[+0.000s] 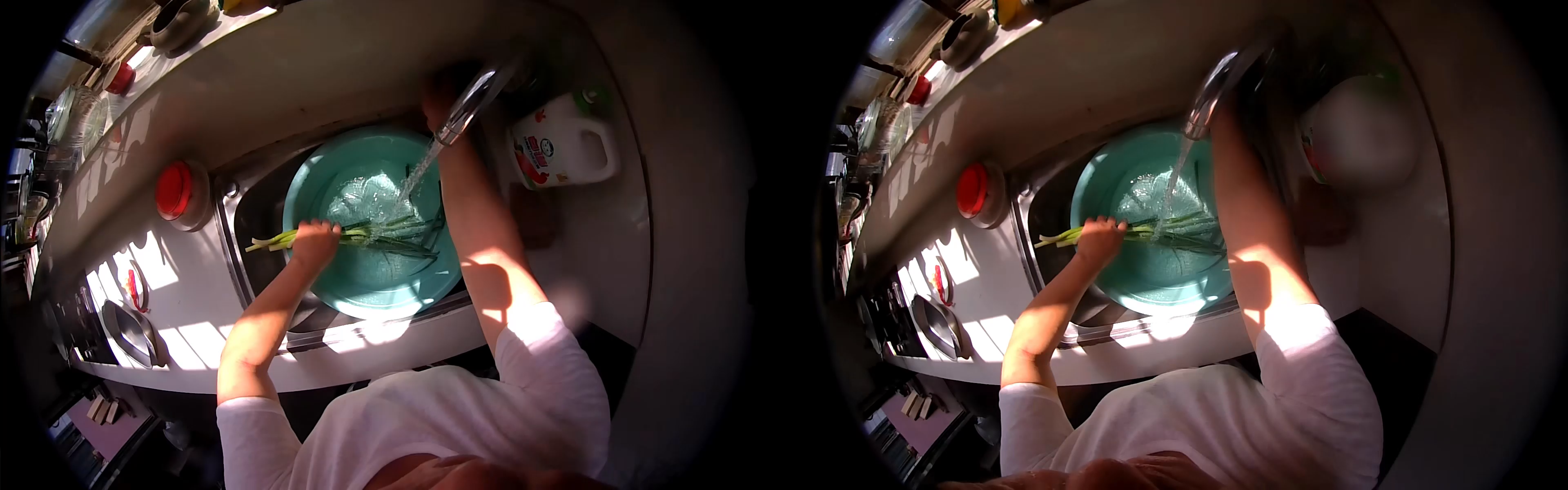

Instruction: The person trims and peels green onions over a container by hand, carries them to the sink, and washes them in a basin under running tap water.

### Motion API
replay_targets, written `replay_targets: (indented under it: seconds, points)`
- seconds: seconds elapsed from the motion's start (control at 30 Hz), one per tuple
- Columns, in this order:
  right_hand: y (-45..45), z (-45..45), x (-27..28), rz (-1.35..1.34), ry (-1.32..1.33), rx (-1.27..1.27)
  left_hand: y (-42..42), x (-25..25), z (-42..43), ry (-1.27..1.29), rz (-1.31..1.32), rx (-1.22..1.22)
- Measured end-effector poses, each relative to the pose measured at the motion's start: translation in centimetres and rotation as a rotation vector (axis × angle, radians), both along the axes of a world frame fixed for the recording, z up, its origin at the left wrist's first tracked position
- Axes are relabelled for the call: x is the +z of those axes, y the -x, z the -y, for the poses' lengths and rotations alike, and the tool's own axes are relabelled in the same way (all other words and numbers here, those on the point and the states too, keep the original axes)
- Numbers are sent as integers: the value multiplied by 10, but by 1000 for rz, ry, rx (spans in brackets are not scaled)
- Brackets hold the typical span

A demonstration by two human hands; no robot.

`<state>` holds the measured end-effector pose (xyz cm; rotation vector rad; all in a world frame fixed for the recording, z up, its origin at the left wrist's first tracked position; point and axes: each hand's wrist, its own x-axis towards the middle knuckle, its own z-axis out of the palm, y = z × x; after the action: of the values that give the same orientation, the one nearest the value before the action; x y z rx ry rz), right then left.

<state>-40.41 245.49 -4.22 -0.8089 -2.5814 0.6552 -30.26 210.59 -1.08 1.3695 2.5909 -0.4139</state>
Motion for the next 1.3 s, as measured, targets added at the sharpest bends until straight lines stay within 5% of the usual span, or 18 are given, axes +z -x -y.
replay_targets:
  seconds: [0.17, 0.3, 0.43, 0.5, 0.63, 0.7, 0.8, 1.1, 1.3]
  points:
    - [-79, 79, 73, -401, 25, 278, -12, -27, -4, -46, -14, -100]
    - [-170, 135, 42, 117, 168, 576, -10, -46, -6, 66, 63, -49]
    - [-197, 117, 14, 306, 240, 532, -22, -67, -14, 204, -64, 83]
    - [-219, 106, 48, -46, 257, 526, -40, -67, -8, 195, 102, 64]
    - [-274, 37, 79, -49, -237, 184, -25, -57, -9, 165, -36, 85]
    - [-307, -16, 42, 355, -484, -1, -24, -63, -8, 166, -45, 101]
    - [-320, -16, 49, 365, -460, -38, -36, -59, -10, 163, 53, 95]
    - [-232, -8, 55, 28, -435, 465, -53, -45, -8, 287, 93, 73]
    - [-144, 38, 76, -88, -462, 506, -58, -46, 3, 223, 84, 94]
